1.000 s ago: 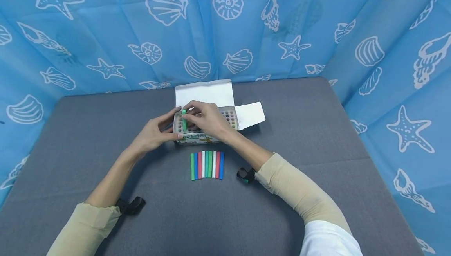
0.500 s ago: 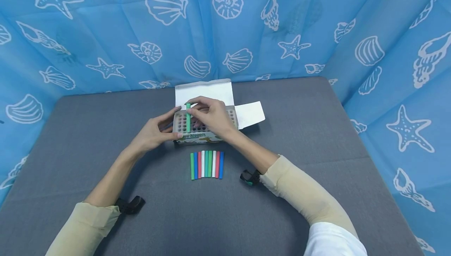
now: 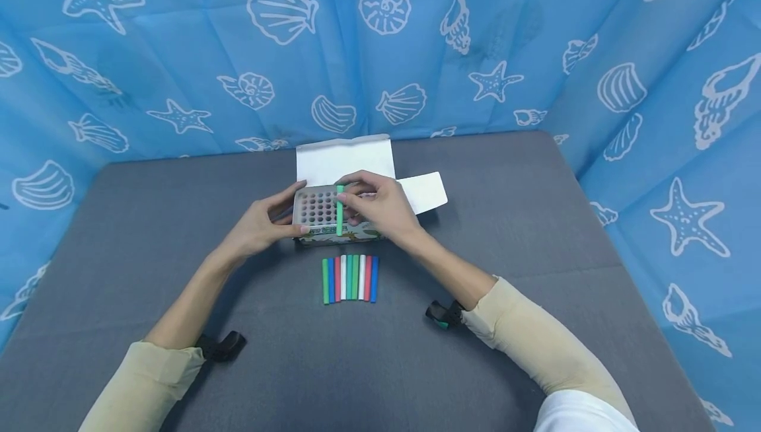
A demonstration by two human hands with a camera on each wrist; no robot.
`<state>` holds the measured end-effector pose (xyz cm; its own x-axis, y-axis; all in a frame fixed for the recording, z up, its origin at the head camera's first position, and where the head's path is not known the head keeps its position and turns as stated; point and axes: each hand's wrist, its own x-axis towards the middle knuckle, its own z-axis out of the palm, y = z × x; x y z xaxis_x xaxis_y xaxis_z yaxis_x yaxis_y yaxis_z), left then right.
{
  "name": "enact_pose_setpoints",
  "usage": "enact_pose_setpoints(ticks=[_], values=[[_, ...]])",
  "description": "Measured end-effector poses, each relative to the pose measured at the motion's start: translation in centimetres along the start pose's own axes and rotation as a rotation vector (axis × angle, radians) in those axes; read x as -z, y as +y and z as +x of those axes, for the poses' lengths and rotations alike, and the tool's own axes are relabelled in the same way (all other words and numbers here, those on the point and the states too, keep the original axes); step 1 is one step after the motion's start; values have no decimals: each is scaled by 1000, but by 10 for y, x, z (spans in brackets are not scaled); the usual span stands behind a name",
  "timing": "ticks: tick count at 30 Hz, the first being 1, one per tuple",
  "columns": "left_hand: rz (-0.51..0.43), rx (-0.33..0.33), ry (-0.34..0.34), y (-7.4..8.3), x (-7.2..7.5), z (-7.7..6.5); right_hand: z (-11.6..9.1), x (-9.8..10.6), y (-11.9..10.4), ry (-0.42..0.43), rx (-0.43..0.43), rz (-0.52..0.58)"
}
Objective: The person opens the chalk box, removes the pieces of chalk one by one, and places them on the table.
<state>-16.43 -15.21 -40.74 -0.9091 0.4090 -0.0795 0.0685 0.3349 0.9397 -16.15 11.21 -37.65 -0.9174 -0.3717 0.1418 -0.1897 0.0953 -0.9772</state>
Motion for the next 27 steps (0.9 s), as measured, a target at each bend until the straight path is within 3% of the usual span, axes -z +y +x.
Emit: enact_pose_setpoints(ticks=[13,27], values=[[21,2,0,1,2,1,-29,20,-3,25,-72,4],[39,8,-3,0,3,0,-62,31,16,-34,-165,-25]])
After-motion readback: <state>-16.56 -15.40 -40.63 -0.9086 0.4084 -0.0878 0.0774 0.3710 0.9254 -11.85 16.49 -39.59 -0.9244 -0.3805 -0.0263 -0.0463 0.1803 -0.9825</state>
